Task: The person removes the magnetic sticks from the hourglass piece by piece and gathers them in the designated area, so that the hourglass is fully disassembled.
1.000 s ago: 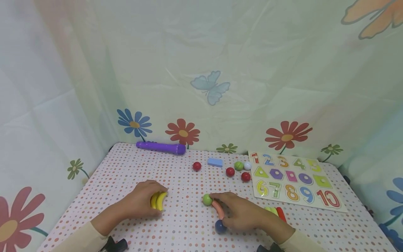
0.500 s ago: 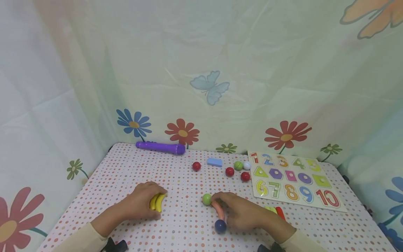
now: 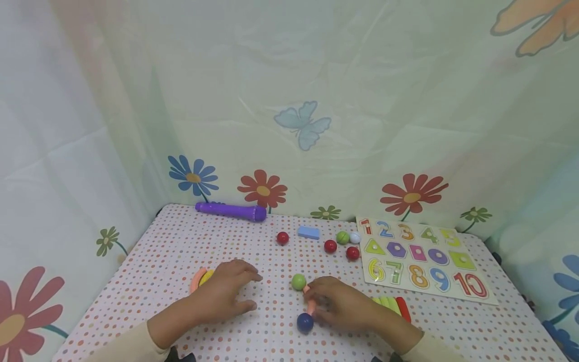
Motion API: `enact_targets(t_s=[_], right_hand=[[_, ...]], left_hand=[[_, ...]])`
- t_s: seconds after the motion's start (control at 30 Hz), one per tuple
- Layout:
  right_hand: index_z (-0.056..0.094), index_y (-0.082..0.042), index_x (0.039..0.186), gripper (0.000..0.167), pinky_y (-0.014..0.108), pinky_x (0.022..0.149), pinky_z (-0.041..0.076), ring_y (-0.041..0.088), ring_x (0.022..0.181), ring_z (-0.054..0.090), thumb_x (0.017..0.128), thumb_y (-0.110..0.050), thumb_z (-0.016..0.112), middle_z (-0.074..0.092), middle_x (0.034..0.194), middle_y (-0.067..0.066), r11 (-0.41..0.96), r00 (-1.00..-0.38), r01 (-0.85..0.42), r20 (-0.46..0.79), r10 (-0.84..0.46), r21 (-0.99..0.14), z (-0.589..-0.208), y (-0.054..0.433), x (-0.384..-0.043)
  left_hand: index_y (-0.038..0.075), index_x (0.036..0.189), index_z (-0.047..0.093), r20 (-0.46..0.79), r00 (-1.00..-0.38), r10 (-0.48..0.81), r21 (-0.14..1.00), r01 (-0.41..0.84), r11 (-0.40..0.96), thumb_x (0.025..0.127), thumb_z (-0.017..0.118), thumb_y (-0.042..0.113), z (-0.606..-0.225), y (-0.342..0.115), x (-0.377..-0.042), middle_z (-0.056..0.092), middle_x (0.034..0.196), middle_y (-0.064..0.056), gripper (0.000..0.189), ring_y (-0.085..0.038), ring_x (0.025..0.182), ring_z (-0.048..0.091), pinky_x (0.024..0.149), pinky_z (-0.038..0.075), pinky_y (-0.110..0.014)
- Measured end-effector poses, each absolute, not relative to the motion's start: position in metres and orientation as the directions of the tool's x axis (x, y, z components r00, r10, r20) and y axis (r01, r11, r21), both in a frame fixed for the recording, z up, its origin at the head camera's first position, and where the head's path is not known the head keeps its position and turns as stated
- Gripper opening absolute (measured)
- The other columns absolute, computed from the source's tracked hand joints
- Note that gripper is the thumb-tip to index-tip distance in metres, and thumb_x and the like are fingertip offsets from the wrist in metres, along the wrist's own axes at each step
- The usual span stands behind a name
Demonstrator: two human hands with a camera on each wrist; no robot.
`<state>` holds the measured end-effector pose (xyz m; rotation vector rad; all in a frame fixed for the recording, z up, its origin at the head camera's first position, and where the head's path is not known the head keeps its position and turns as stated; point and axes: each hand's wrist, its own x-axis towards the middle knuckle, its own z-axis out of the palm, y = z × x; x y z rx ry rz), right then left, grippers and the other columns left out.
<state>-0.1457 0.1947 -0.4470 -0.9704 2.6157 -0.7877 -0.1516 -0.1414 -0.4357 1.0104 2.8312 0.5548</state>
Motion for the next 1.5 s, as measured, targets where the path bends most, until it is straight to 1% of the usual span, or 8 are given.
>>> enact_targets(t_s=[0.17,0.27,0.4,0.5,0.67,0.93,1.23,1.5], right_hand=[[0.071,-0.023,0.121,0.030,0.045,0.107,0.045,0.020,0.129,0.054,0.093,-0.034,0.076,0.063,0.129,-0.010,0.662,-0.770,-0.542,-0.010,-0.638,-0.518,-0.449,0.187,-0.144],[0.071,-0.023,0.121,0.030,0.045,0.107,0.046,0.021,0.129,0.054,0.093,-0.033,0.076,0.063,0.129,-0.009,0.670,-0.777,-0.535,-0.011,-0.629,-0.514,-0.450,0.185,-0.143],[0.070,-0.024,0.121,0.031,0.045,0.106,0.046,0.021,0.128,0.055,0.092,-0.033,0.077,0.063,0.129,-0.009,0.678,-0.782,-0.531,-0.014,-0.623,-0.508,-0.451,0.185,-0.142],[0.070,-0.026,0.121,0.030,0.045,0.106,0.047,0.020,0.128,0.055,0.092,-0.033,0.077,0.063,0.128,-0.010,0.679,-0.781,-0.536,-0.011,-0.624,-0.502,-0.451,0.185,-0.143],[0.071,-0.027,0.119,0.029,0.045,0.105,0.048,0.020,0.126,0.056,0.091,-0.034,0.077,0.064,0.126,-0.010,0.684,-0.785,-0.537,-0.004,-0.619,-0.494,-0.450,0.182,-0.143],[0.071,-0.029,0.115,0.027,0.046,0.104,0.049,0.019,0.125,0.057,0.091,-0.037,0.077,0.065,0.123,-0.012,0.695,-0.794,-0.531,-0.001,-0.607,-0.485,-0.448,0.182,-0.143],[0.072,-0.029,0.114,0.027,0.046,0.104,0.048,0.019,0.124,0.058,0.090,-0.037,0.078,0.064,0.121,-0.014,0.691,-0.798,-0.524,0.003,-0.603,-0.499,-0.449,0.182,-0.143],[0.072,-0.030,0.113,0.025,0.045,0.104,0.048,0.017,0.122,0.058,0.089,-0.036,0.079,0.064,0.116,-0.019,0.679,-0.791,-0.530,0.007,-0.612,-0.509,-0.448,0.181,-0.143]], left_hand=[[0.024,0.133,0.064,-0.025,-0.720,0.693,0.412,0.625,0.664,0.094,0.073,0.044,-0.433,-0.111,-0.142,0.061,0.133,0.013,0.045,-0.015,0.132,0.051,0.111,0.039,-0.047],[0.024,0.134,0.063,-0.050,-0.680,0.731,0.425,0.648,0.632,0.095,0.072,0.045,-0.436,-0.096,-0.137,0.062,0.131,0.015,0.045,-0.011,0.129,0.053,0.111,0.041,-0.044],[0.023,0.134,0.064,-0.037,-0.647,0.762,0.393,0.691,0.606,0.094,0.073,0.042,-0.440,-0.079,-0.133,0.064,0.128,0.015,0.046,-0.007,0.122,0.056,0.106,0.046,-0.038],[0.022,0.133,0.065,-0.032,-0.648,0.761,0.383,0.696,0.608,0.092,0.076,0.041,-0.442,-0.070,-0.133,0.066,0.126,0.016,0.047,-0.005,0.116,0.057,0.101,0.048,-0.034],[0.027,0.129,0.067,-0.047,-0.655,0.754,0.378,0.688,0.620,0.088,0.080,0.041,-0.446,-0.063,-0.135,0.067,0.123,0.019,0.045,-0.003,0.108,0.055,0.093,0.048,-0.029],[0.033,0.130,0.065,-0.040,-0.624,0.781,0.423,0.697,0.579,0.087,0.083,0.034,-0.449,-0.059,-0.139,0.065,0.122,0.023,0.047,-0.002,0.109,0.055,0.095,0.047,-0.031],[0.029,0.118,0.068,-0.028,-0.625,0.780,0.413,0.704,0.578,0.087,0.082,0.031,-0.449,-0.053,-0.139,0.067,0.117,0.021,0.034,-0.003,0.108,0.056,0.096,0.047,-0.031],[0.032,0.115,0.068,-0.048,-0.613,0.789,0.439,0.696,0.568,0.084,0.083,0.027,-0.447,-0.056,-0.142,0.063,0.102,0.026,0.035,0.001,0.098,0.053,0.085,0.046,-0.024]])
